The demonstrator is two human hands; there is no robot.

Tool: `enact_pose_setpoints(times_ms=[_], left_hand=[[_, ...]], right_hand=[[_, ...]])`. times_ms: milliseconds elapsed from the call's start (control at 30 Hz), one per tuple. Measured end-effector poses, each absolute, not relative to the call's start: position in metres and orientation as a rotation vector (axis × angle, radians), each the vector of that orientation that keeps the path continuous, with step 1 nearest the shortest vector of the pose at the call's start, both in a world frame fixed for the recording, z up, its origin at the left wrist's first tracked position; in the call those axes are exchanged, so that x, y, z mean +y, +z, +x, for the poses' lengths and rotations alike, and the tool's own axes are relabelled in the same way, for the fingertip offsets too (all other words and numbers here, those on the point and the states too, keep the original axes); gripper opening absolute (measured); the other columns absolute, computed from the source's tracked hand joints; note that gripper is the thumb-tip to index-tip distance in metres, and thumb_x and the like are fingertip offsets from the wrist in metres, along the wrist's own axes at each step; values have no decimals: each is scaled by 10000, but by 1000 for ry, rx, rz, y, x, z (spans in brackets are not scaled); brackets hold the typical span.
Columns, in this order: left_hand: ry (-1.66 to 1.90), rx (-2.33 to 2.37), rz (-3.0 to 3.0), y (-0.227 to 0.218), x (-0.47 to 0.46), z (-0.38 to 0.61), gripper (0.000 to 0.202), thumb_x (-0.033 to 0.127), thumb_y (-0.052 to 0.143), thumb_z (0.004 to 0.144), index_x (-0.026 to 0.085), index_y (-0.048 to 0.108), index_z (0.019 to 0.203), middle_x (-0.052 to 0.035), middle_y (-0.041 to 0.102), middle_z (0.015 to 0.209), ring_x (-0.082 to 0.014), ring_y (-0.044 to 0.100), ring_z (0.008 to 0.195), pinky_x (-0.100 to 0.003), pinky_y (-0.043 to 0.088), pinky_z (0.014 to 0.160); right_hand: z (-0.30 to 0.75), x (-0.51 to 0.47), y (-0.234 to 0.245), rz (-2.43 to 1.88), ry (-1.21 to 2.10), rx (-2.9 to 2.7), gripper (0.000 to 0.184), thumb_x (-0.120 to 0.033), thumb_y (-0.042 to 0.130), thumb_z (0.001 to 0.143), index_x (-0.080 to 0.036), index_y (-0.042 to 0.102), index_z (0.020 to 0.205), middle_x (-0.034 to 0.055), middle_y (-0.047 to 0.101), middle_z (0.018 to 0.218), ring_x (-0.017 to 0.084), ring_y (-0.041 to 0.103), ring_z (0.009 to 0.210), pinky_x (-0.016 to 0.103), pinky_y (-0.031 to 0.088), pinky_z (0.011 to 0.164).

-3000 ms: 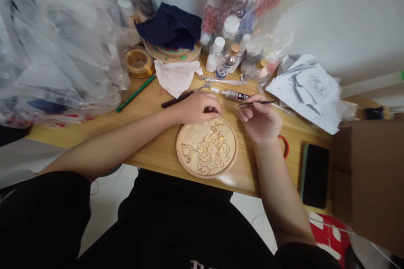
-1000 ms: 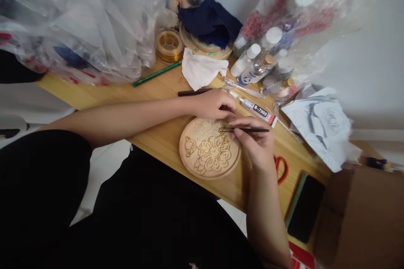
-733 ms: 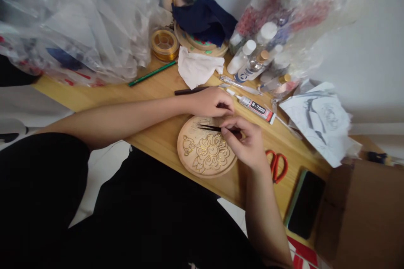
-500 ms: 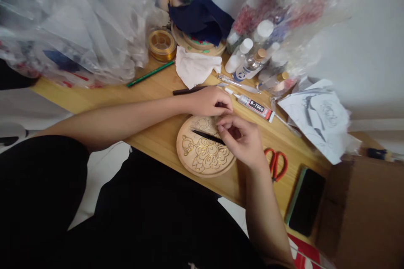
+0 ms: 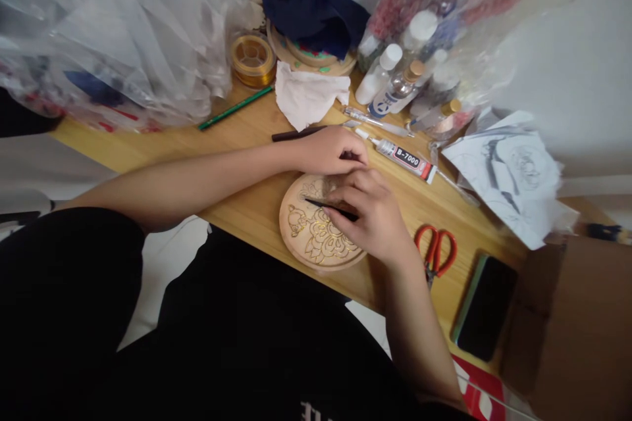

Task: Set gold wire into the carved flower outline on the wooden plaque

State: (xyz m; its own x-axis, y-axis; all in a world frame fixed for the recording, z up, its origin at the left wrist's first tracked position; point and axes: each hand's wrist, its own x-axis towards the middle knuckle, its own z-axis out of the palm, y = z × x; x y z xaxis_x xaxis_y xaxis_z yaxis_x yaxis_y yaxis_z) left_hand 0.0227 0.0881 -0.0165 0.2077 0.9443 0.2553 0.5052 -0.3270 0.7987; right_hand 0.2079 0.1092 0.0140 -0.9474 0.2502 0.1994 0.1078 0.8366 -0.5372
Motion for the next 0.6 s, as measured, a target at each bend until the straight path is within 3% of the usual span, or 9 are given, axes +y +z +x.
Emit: enact_pose_setpoints(times_ms=[200,333,467,600], left_hand=[[998,1356,1918,-15,87,23,116,165,592,799,176,704,768,-6,724,812,-114,638,790,-234,459,743],[972,1375,1903,-14,86,23,123,160,588,796,177,709,780,-10,728,833,-118,643,804,-238,467,759],[981,1352,1906,-15,87,22,123,209,600,825,174,711,783,-17,727,832,-118,640,809,-240,465,780],[1022,1280,1929,-16,88,22,146,261,619,838,176,697,749,-14,707,782,-114,622,753,-230,453,725]], right_hand=[[203,104,6,-234,756,-2698,147,-298,615,866,-195,710,910,73,629,858,240,540,885,414,456,814],[201,102,5,-246,863,-2668,100,-242,611,852,-196,698,834,66,628,834,224,547,856,408,450,803],[203,103,11,-418,1372,-2343,39,-240,640,846,-213,652,820,24,644,808,169,578,801,344,477,770],[205,108,15,-612,1879,-1701,121,-334,629,872,-230,607,815,-9,639,753,132,606,714,293,511,697]])
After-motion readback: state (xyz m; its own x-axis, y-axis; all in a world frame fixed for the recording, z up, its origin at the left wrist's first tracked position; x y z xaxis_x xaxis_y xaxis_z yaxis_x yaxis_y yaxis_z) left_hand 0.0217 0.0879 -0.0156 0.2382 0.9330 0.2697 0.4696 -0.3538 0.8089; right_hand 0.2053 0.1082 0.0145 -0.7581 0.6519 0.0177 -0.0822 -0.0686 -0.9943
